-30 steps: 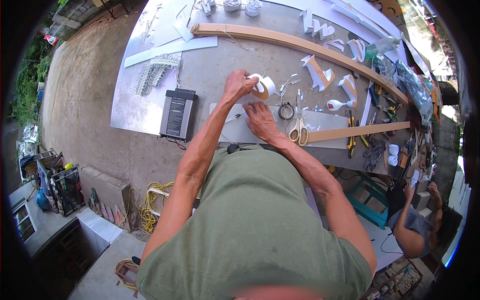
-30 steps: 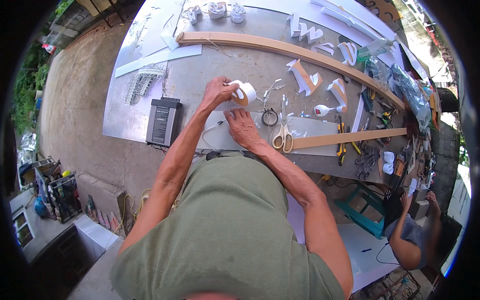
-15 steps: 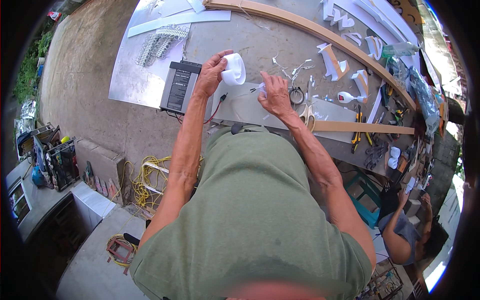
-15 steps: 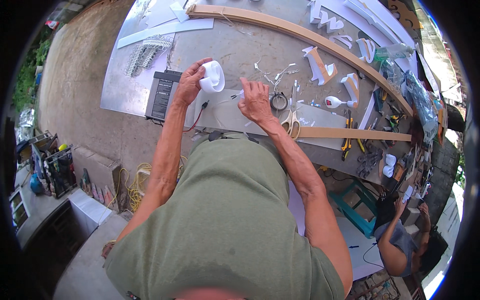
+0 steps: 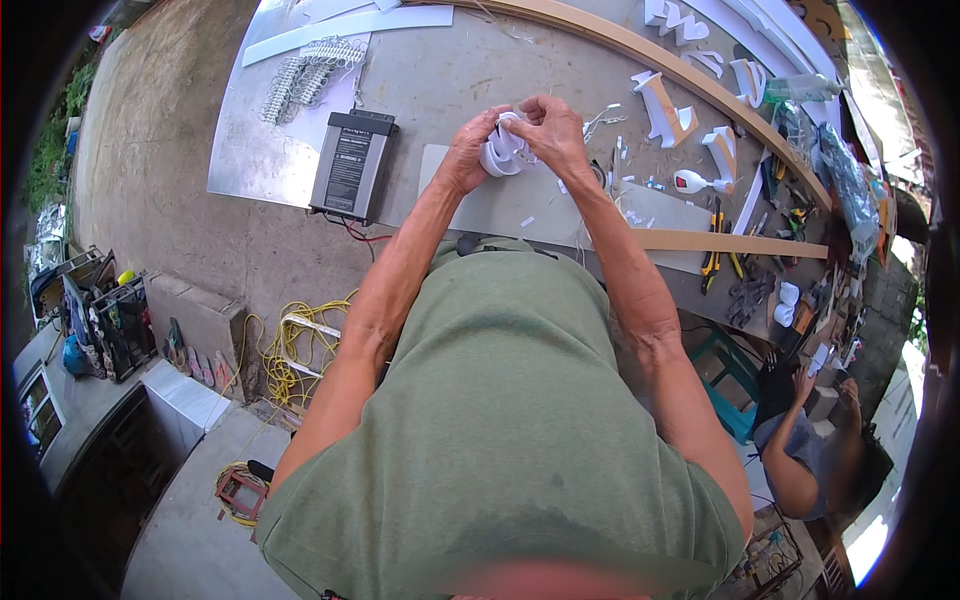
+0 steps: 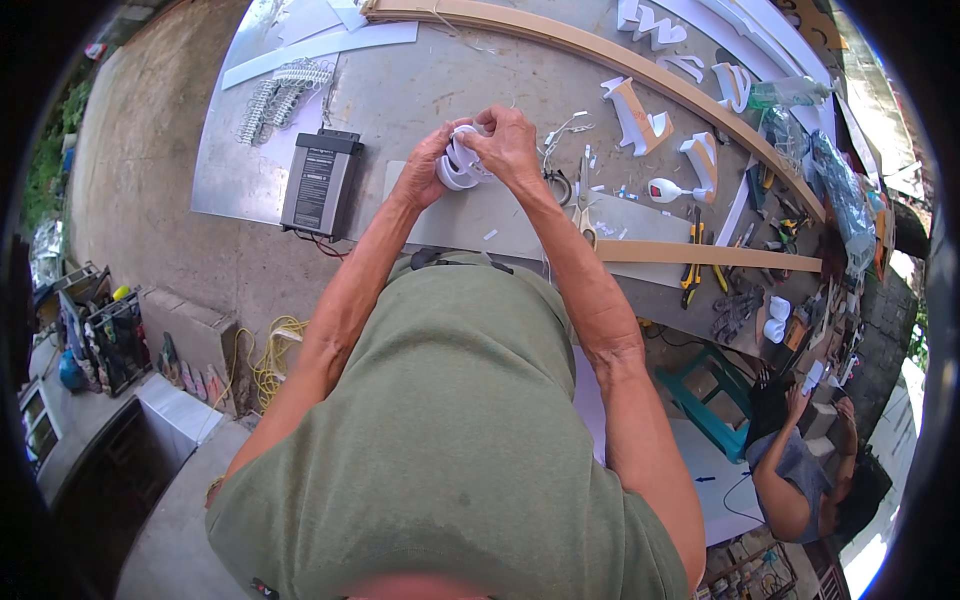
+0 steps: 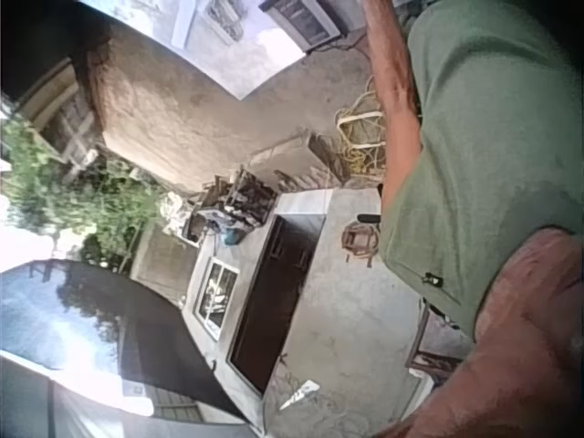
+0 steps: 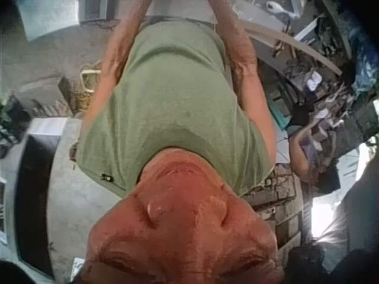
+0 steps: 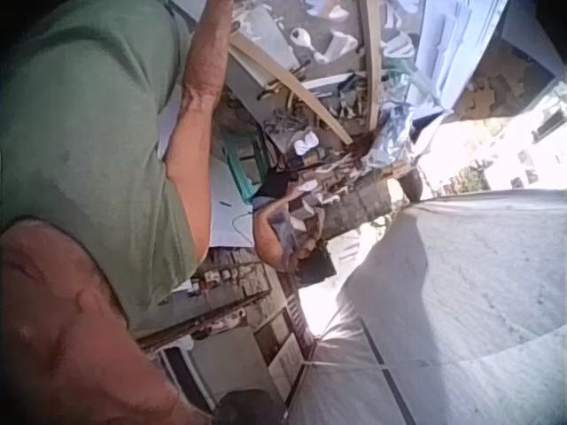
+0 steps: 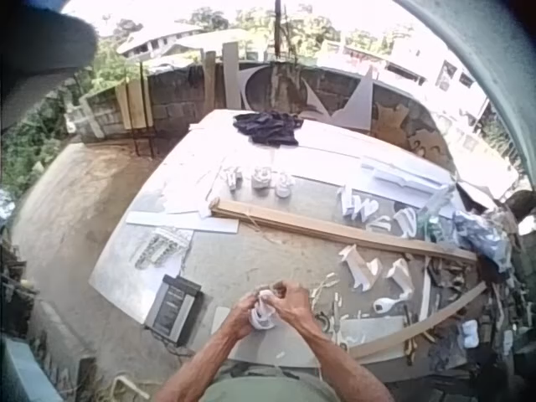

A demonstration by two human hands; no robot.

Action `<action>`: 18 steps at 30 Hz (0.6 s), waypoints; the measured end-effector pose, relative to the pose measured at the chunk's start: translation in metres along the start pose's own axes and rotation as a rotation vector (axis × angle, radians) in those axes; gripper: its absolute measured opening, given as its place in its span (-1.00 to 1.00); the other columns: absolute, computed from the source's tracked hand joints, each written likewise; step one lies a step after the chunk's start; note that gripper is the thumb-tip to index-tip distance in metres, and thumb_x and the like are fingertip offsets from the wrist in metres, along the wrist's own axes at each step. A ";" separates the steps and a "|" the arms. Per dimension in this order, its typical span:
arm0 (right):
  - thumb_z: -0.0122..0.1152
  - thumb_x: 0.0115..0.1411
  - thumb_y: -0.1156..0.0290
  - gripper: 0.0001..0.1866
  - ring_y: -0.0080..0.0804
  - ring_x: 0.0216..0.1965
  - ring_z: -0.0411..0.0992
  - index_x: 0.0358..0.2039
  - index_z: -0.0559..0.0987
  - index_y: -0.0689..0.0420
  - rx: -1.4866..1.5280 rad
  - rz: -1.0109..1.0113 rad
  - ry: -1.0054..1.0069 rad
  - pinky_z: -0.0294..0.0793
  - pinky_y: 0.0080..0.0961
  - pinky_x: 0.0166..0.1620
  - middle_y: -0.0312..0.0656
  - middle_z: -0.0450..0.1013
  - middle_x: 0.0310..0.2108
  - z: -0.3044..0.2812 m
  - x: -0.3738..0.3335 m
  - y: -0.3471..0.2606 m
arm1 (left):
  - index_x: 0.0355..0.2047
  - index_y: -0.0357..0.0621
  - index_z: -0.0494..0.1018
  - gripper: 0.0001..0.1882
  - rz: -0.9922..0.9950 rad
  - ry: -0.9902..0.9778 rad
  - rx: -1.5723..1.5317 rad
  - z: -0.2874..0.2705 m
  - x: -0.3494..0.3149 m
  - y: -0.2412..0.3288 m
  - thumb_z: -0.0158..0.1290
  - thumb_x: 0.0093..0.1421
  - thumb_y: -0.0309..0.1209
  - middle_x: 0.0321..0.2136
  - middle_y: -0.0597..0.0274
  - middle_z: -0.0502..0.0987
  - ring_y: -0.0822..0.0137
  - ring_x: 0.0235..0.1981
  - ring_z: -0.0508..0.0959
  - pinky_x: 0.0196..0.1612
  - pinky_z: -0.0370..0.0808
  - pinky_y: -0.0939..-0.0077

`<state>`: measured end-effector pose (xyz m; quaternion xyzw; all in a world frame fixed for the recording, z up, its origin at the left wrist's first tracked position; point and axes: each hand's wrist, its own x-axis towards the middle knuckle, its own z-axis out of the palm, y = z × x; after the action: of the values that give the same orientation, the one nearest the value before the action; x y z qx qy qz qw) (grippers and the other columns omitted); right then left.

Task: Assembling and wiring LED channel letters for a sign.

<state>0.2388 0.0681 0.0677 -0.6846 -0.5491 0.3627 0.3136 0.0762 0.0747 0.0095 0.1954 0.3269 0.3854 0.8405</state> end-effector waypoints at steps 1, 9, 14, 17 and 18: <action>0.54 -0.07 0.12 -0.51 -0.20 -0.34 0.62 -0.26 0.70 0.27 -0.029 -0.014 0.009 0.60 -0.33 -0.23 0.02 0.62 -0.38 -0.001 0.001 0.003 | 0.20 -0.26 0.35 -0.45 -0.045 0.000 -0.067 0.001 0.000 0.000 -0.01 0.42 -0.07 0.04 0.09 0.51 0.26 0.03 0.56 0.10 0.55 0.28; 0.47 0.07 0.12 -0.61 -0.39 -0.46 0.60 -0.28 0.73 0.23 -0.171 0.082 -0.078 0.58 -0.49 -0.32 -0.12 0.64 -0.48 -0.011 0.003 -0.004 | 0.26 -0.36 0.24 -0.23 0.002 -0.066 0.078 0.000 -0.002 -0.002 0.29 0.21 -0.14 0.01 0.06 0.51 0.24 0.01 0.57 0.08 0.56 0.28; 0.46 0.08 0.08 -0.59 -0.37 -0.43 0.61 -0.27 0.74 0.19 -0.014 0.074 -0.132 0.59 -0.45 -0.30 -0.14 0.64 -0.46 -0.021 0.007 0.006 | 0.28 -0.33 0.23 -0.25 -0.030 -0.068 0.064 0.002 -0.001 0.002 0.26 0.11 -0.41 -0.01 0.04 0.53 0.26 0.00 0.58 0.06 0.56 0.37; 0.46 0.05 0.00 -0.48 -0.19 -0.27 0.63 -0.16 0.71 0.19 0.094 -0.058 -0.103 0.60 -0.28 -0.14 0.03 0.62 -0.26 -0.026 -0.007 0.001 | 0.29 -0.30 0.24 -0.26 0.002 -0.035 -0.012 0.001 0.001 0.007 0.24 0.10 -0.45 -0.04 0.07 0.53 0.28 -0.04 0.59 0.03 0.56 0.41; 0.48 0.03 0.00 -0.38 -0.12 -0.17 0.59 -0.03 0.63 0.21 0.023 -0.159 -0.124 0.57 -0.24 -0.06 0.07 0.57 -0.16 -0.025 -0.016 -0.002 | 0.29 -0.30 0.24 -0.26 0.010 -0.038 -0.010 0.001 0.000 0.008 0.24 0.10 -0.45 -0.04 0.07 0.53 0.28 -0.04 0.59 0.03 0.56 0.41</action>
<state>0.2564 0.0523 0.0852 -0.6114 -0.6159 0.3846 0.3144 0.0729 0.0799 0.0146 0.2001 0.3080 0.3876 0.8455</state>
